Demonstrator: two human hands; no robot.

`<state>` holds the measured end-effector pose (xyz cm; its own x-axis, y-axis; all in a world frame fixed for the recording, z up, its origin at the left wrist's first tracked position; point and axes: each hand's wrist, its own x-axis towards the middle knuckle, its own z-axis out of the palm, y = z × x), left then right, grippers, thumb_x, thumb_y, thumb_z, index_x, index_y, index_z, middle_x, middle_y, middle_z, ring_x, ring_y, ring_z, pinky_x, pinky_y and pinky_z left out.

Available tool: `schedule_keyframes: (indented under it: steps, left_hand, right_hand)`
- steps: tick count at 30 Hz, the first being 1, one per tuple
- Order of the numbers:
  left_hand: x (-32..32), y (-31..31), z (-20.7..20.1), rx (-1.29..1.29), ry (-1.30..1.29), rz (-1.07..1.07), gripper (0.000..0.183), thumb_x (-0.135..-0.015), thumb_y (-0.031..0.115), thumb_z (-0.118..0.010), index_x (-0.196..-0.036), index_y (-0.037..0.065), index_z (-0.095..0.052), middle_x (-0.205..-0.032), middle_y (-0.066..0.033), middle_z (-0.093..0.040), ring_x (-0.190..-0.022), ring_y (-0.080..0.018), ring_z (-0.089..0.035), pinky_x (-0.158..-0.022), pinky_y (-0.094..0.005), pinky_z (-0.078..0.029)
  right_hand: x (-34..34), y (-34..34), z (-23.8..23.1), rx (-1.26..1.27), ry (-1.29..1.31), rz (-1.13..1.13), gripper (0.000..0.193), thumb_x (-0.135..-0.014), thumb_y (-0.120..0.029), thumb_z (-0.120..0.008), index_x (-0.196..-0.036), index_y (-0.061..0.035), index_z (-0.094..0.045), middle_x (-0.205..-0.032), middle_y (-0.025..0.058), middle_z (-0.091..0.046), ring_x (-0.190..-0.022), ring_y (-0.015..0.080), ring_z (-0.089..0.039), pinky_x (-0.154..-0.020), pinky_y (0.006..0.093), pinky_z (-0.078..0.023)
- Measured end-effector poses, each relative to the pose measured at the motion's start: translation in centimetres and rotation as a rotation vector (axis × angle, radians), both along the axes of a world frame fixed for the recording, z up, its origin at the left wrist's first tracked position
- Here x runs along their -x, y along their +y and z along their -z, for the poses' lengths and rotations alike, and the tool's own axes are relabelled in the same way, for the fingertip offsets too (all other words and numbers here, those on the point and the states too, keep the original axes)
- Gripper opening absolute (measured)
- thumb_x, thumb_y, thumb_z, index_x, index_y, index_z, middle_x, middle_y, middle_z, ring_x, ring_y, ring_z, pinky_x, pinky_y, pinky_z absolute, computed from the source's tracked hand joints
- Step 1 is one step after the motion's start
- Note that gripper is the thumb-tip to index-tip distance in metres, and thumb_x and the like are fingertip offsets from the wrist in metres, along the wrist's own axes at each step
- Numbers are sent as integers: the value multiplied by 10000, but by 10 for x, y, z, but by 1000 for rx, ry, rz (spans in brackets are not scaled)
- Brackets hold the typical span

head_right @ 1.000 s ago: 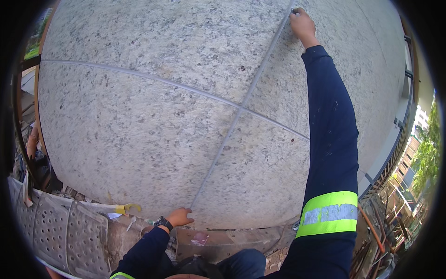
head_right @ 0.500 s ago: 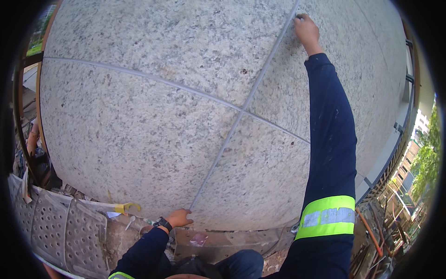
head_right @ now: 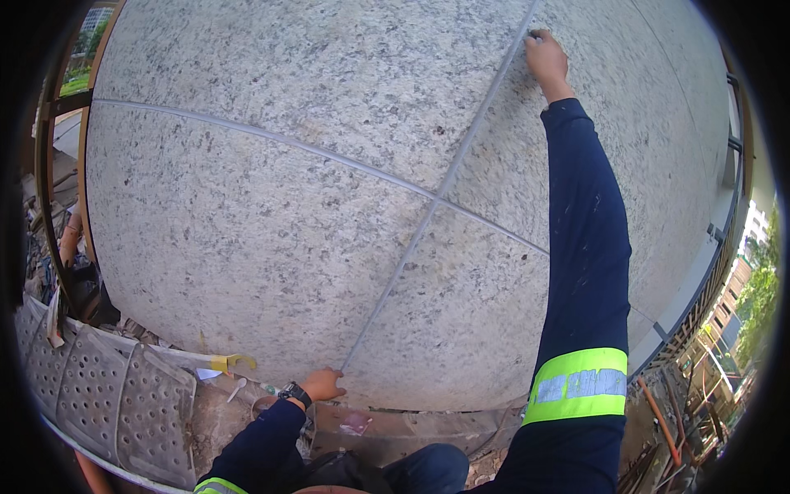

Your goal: The person uses a small metal tool to scrape and smooth grout along the joints of a large stone surface. They briefly switch to a sanding block to refine the tool edge, then resume scraping the joints. The work is performed on a construction site with scaffolding and debris visible.

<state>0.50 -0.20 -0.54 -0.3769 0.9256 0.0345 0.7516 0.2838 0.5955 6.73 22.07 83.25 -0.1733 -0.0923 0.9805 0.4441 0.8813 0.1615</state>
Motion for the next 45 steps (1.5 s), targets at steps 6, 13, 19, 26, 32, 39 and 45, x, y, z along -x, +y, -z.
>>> schedule_keyframes:
  steps: [6, 13, 19, 26, 32, 39, 45]
  left_hand:
    - [-8, 7, -2, -111, 38, 42, 611, -926, 472, -730, -1393, 81, -679, -1322, -233, -692, -1221, -433, -656, -1031, -518, -534]
    - [-21, -66, -187, -1043, -303, -263, 465, -1048, 345, -665, -1395, 36, -661, -1313, -175, -705, -1150, -355, -702, -955, -440, -562]
    - [-8, -74, -311, -1392, -770, -43, 505, -1131, 370, -532, -1482, 9, -571, -1313, -119, -684, -1220, -202, -637, -1036, -369, -505]
    - [23, -84, -338, -1388, -926, 4, 330, -1146, 355, -502, -1248, 64, -621, -1155, -24, -660, -1090, -115, -608, -972, -314, -491]
    - [90, -98, -382, -1403, -703, -121, 301, -1137, 282, -492, -1190, 32, -652, -984, -96, -760, -781, -142, -709, -708, -301, -556]
    - [200, -161, -431, -1039, 18, -433, 361, -1122, 338, -541, -1100, 12, -694, -769, -61, -725, -590, -115, -651, -580, -297, -525]
    - [218, -207, -501, -600, 376, -390, 395, -1117, 383, -569, -1042, 22, -712, -716, -57, -702, -562, -137, -633, -571, -325, -518]
  right_hand:
    - [-31, -10, -7, 19, -35, -93, 466, -1017, -450, -592, -1383, -183, -702, -1195, 161, -779, -1055, 349, -747, -966, 452, -567]
    - [-6, -142, 251, 115, -411, -570, 428, -1069, -362, -625, -1426, -127, -630, -1122, 124, -766, -937, 213, -723, -853, 376, -573]
    - [11, -218, 419, 190, -596, -808, 443, -980, -165, -701, -1410, -90, -628, -1204, 188, -662, -1092, 407, -672, -956, 455, -534]
    - [11, -210, 435, 327, -592, -896, 499, -984, -66, -653, -1479, -69, -592, -1225, 193, -654, -1065, 351, -684, -894, 401, -548]
    - [-24, -198, 452, 680, -656, -943, 611, -994, -112, -673, -1585, -113, -519, -1345, 143, -638, -1059, 227, -680, -845, 357, -569]
    - [-123, -90, 643, 812, -1025, -683, 565, -983, -154, -711, -1525, -82, -566, -1239, 152, -628, -965, 244, -683, -772, 383, -555]
    - [-190, -24, 764, 1066, -1324, -576, 625, -929, -215, -775, -1520, -141, -588, -1220, 166, -678, -926, 269, -705, -821, 394, -577]
